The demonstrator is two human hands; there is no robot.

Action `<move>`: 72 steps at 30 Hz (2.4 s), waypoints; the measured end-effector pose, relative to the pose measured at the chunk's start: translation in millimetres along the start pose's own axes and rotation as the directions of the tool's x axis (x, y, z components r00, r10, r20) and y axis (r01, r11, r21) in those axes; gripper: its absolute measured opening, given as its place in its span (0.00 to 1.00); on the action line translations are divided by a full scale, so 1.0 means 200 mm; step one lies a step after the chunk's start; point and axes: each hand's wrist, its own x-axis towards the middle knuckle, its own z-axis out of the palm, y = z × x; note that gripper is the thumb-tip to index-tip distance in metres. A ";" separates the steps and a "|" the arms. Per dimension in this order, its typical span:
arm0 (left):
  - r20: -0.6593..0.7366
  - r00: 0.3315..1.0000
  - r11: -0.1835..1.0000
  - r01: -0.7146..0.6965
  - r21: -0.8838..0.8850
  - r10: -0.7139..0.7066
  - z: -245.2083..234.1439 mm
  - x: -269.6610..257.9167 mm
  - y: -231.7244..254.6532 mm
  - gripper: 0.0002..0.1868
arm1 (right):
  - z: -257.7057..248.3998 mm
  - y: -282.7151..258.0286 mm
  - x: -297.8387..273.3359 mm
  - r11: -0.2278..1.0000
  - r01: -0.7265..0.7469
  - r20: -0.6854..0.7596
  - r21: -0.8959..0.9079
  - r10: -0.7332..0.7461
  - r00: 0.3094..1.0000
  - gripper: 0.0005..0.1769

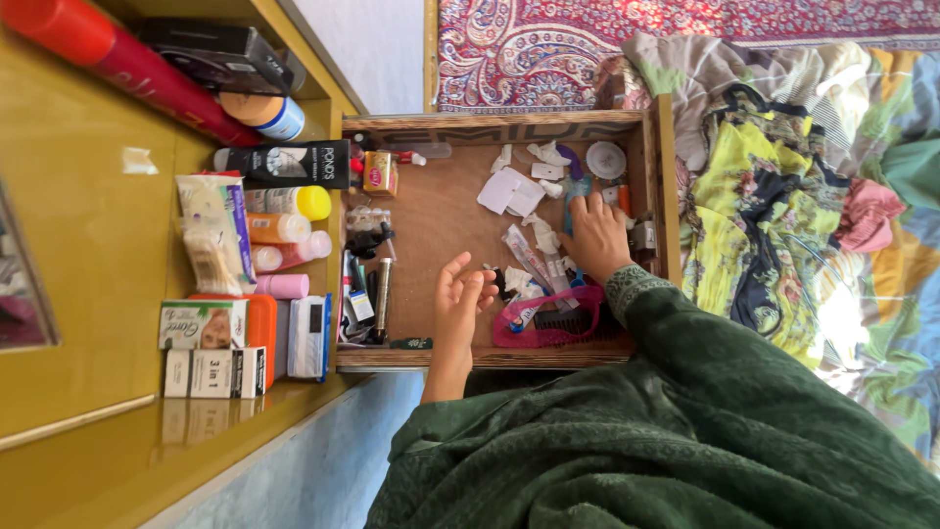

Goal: The person sorts through cosmetic products, toiletries, and hair accessories in a vanity drawer, moving items like a comb, small plastic containers, and various tubes and bottles to arrange them.

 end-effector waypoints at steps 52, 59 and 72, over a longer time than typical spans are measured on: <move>-0.406 0.909 0.971 -0.007 -0.239 -0.093 -0.29 0.70 0.15 0.15 | 0.54 -0.66 0.80 0.700 -0.009 -0.257 0.714 0.274 0.927 0.14; -0.364 0.925 0.966 0.012 -0.260 -0.110 -0.30 0.73 0.16 0.15 | 0.55 -0.71 0.82 0.670 -0.027 -0.272 0.742 0.338 0.901 0.12; -0.336 0.932 0.965 0.049 -0.258 -0.137 -0.31 0.72 0.18 0.17 | 0.53 -0.77 0.84 0.635 -0.052 -0.243 0.770 0.368 0.897 0.10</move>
